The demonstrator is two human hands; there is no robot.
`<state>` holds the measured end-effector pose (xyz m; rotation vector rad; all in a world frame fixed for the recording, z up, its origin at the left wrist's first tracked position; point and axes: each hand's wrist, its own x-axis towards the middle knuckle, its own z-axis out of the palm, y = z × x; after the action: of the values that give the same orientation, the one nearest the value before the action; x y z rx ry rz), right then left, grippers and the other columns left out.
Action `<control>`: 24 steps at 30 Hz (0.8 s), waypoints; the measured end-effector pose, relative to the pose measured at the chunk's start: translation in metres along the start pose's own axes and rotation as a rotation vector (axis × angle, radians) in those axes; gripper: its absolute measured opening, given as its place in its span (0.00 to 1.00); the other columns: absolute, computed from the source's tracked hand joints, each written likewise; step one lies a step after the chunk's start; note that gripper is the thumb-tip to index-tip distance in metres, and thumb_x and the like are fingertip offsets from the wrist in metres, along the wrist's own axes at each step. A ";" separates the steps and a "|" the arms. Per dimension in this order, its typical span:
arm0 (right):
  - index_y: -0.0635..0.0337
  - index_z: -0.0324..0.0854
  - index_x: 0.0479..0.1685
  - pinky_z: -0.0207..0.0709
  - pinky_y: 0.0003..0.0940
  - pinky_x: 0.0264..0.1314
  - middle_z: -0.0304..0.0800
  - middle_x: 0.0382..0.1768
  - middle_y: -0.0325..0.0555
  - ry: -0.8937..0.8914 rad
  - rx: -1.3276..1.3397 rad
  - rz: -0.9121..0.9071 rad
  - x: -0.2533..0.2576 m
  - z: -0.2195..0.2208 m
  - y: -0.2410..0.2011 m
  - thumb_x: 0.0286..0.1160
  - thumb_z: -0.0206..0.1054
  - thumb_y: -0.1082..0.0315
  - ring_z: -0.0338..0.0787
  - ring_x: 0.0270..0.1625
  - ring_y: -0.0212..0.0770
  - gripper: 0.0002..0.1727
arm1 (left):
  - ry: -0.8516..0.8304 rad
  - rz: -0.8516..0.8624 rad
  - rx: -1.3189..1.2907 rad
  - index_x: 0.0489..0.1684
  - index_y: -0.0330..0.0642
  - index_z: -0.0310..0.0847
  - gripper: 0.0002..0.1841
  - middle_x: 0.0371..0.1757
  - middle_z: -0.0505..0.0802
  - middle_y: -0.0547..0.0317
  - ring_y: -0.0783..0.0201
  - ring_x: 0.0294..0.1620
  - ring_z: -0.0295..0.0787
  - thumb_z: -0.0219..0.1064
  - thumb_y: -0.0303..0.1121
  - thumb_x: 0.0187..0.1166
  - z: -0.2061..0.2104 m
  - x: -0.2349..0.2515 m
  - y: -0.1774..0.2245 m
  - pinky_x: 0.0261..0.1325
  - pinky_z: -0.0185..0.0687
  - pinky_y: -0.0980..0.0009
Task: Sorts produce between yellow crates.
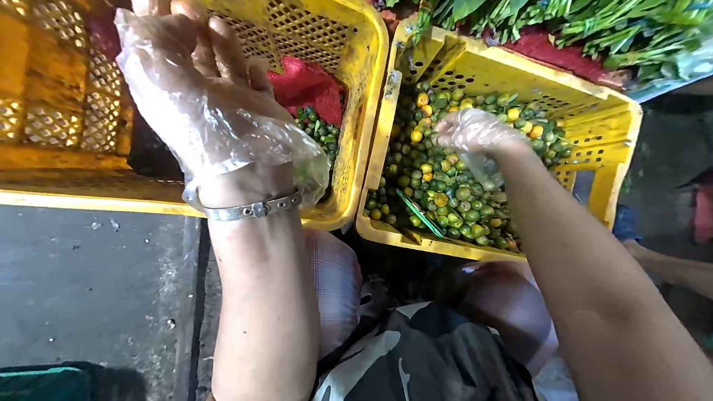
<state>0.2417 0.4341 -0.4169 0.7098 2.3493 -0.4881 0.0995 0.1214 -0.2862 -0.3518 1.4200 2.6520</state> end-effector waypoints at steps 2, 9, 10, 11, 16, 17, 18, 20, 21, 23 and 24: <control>0.47 0.88 0.62 0.82 0.60 0.62 0.93 0.54 0.51 0.024 0.126 -0.082 -0.028 -0.031 -0.028 0.77 0.73 0.52 0.92 0.54 0.51 0.18 | -0.004 -0.009 0.000 0.45 0.49 0.66 0.07 0.40 0.81 0.61 0.65 0.42 0.84 0.44 0.31 0.92 0.000 -0.001 -0.001 0.50 0.86 0.63; 0.51 0.90 0.57 0.84 0.58 0.57 0.93 0.52 0.50 0.143 0.070 -0.153 -0.030 -0.025 -0.038 0.80 0.69 0.54 0.92 0.53 0.50 0.15 | -0.020 0.028 0.027 0.44 0.48 0.66 0.08 0.35 0.79 0.62 0.68 0.33 0.81 0.43 0.28 0.92 0.003 -0.002 -0.001 0.41 0.87 0.69; 0.50 0.90 0.53 0.80 0.72 0.59 0.91 0.54 0.56 0.150 -0.075 -0.070 -0.015 0.000 -0.024 0.74 0.73 0.53 0.89 0.59 0.61 0.15 | -0.025 0.020 0.024 0.42 0.49 0.66 0.09 0.34 0.79 0.63 0.68 0.32 0.81 0.42 0.29 0.92 0.002 -0.001 -0.002 0.40 0.87 0.69; 0.48 0.90 0.50 0.77 0.79 0.57 0.91 0.55 0.57 0.154 -0.199 -0.007 -0.002 0.025 -0.013 0.67 0.76 0.52 0.88 0.61 0.65 0.16 | -0.034 -0.001 -0.006 0.41 0.50 0.67 0.10 0.33 0.80 0.63 0.67 0.33 0.81 0.42 0.31 0.92 0.001 0.000 -0.002 0.43 0.85 0.67; 0.38 0.88 0.49 0.79 0.77 0.52 0.92 0.53 0.49 0.165 -0.307 0.060 0.006 0.057 -0.006 0.61 0.76 0.58 0.89 0.60 0.62 0.15 | 0.019 0.131 0.032 0.49 0.44 0.70 0.12 0.33 0.84 0.61 0.67 0.33 0.85 0.40 0.32 0.96 -0.009 0.007 -0.003 0.41 0.87 0.68; 0.37 0.88 0.51 0.78 0.78 0.51 0.92 0.54 0.49 0.145 -0.274 0.077 0.005 0.049 -0.005 0.61 0.75 0.57 0.89 0.60 0.62 0.16 | 0.008 0.197 0.056 0.56 0.40 0.68 0.10 0.37 0.83 0.59 0.67 0.35 0.84 0.41 0.30 0.96 -0.016 0.011 -0.004 0.41 0.87 0.70; 0.35 0.88 0.52 0.77 0.78 0.51 0.91 0.55 0.49 0.114 -0.258 0.079 0.004 0.041 -0.003 0.62 0.74 0.56 0.88 0.61 0.62 0.16 | 0.009 0.245 0.076 0.61 0.37 0.67 0.10 0.39 0.82 0.57 0.67 0.35 0.83 0.42 0.28 0.95 -0.019 0.014 -0.004 0.40 0.86 0.72; 0.35 0.90 0.53 0.77 0.78 0.53 0.91 0.57 0.49 0.080 -0.287 0.034 0.004 0.038 0.000 0.64 0.73 0.50 0.88 0.63 0.62 0.16 | 0.067 0.260 0.104 0.68 0.36 0.66 0.12 0.42 0.82 0.56 0.66 0.36 0.83 0.43 0.28 0.95 -0.021 0.016 -0.001 0.41 0.86 0.71; 0.39 0.90 0.51 0.78 0.78 0.54 0.91 0.56 0.50 0.087 -0.308 0.005 0.002 0.039 -0.004 0.65 0.74 0.49 0.88 0.62 0.63 0.16 | 0.106 0.261 0.131 0.65 0.37 0.67 0.11 0.41 0.82 0.57 0.67 0.35 0.83 0.44 0.28 0.95 -0.022 0.018 0.000 0.41 0.86 0.72; 0.45 0.88 0.48 0.79 0.77 0.53 0.92 0.51 0.52 0.106 -0.347 -0.015 -0.002 0.046 -0.018 0.67 0.73 0.53 0.89 0.59 0.63 0.14 | 0.012 0.473 0.143 0.63 0.31 0.69 0.11 0.45 0.87 0.53 0.63 0.43 0.88 0.49 0.28 0.94 -0.060 0.044 -0.018 0.47 0.89 0.66; 0.45 0.88 0.48 0.79 0.76 0.54 0.92 0.52 0.51 0.114 -0.348 -0.009 -0.002 0.050 -0.022 0.69 0.72 0.53 0.90 0.59 0.61 0.13 | -0.142 0.655 0.137 0.64 0.27 0.70 0.13 0.50 0.90 0.47 0.58 0.50 0.89 0.51 0.28 0.93 -0.096 0.075 -0.034 0.50 0.89 0.61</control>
<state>0.2528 0.3914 -0.4486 0.5749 2.4569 -0.0367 0.0483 0.0594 -0.3842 0.3789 1.9091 2.9310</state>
